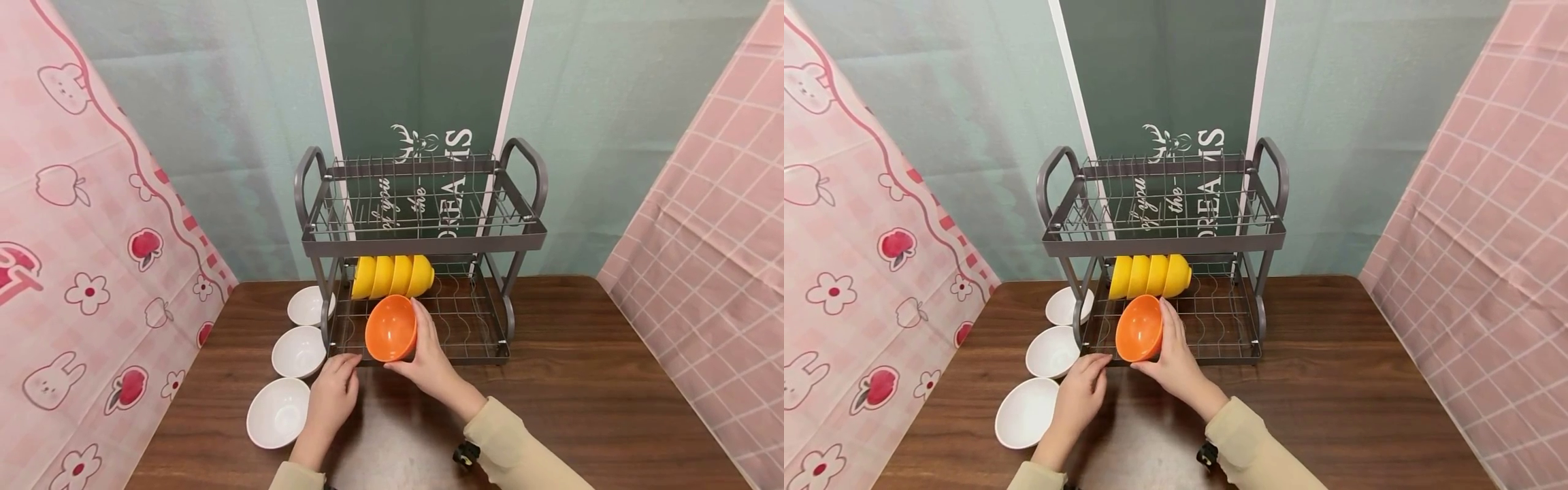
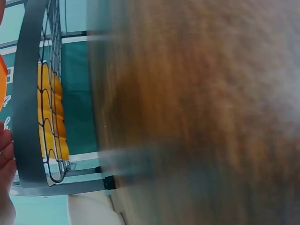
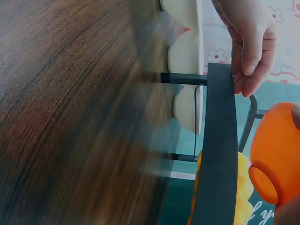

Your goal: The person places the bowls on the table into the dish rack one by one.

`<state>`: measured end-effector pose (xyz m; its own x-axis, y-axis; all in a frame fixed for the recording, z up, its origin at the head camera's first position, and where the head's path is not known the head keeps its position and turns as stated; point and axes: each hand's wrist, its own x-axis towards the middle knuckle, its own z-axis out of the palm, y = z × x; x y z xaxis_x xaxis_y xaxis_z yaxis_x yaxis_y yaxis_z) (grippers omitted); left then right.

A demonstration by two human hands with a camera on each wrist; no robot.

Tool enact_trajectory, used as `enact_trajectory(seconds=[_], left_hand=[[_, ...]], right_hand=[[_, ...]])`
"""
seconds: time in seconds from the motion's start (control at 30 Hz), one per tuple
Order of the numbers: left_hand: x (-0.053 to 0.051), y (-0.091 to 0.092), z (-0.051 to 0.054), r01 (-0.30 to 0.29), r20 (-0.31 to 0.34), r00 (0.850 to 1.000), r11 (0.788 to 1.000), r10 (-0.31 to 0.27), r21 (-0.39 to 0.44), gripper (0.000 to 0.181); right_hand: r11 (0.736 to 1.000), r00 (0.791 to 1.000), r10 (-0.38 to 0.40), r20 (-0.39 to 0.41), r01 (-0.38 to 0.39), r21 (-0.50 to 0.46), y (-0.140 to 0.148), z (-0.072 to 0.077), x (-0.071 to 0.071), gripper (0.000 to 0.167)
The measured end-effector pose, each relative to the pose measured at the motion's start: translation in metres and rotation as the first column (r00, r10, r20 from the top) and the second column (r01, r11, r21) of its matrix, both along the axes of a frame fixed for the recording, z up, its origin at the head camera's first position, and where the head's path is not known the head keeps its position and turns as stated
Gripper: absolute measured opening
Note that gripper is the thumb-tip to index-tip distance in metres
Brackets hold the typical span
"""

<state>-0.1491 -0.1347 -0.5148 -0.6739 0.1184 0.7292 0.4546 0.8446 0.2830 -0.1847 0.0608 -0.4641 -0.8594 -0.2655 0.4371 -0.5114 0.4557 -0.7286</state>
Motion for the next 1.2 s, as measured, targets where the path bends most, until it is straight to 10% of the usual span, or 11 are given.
enact_trajectory(seconds=[1.2], left_hand=[[0.001, 0.001, -0.004, 0.017, 0.031, 0.999, 1.0, -0.017, -0.007, 0.031]], right_hand=[[0.954, 1.0, -0.016, -0.006, 0.017, 0.3, -0.034, -0.002, -0.039, 0.106]])
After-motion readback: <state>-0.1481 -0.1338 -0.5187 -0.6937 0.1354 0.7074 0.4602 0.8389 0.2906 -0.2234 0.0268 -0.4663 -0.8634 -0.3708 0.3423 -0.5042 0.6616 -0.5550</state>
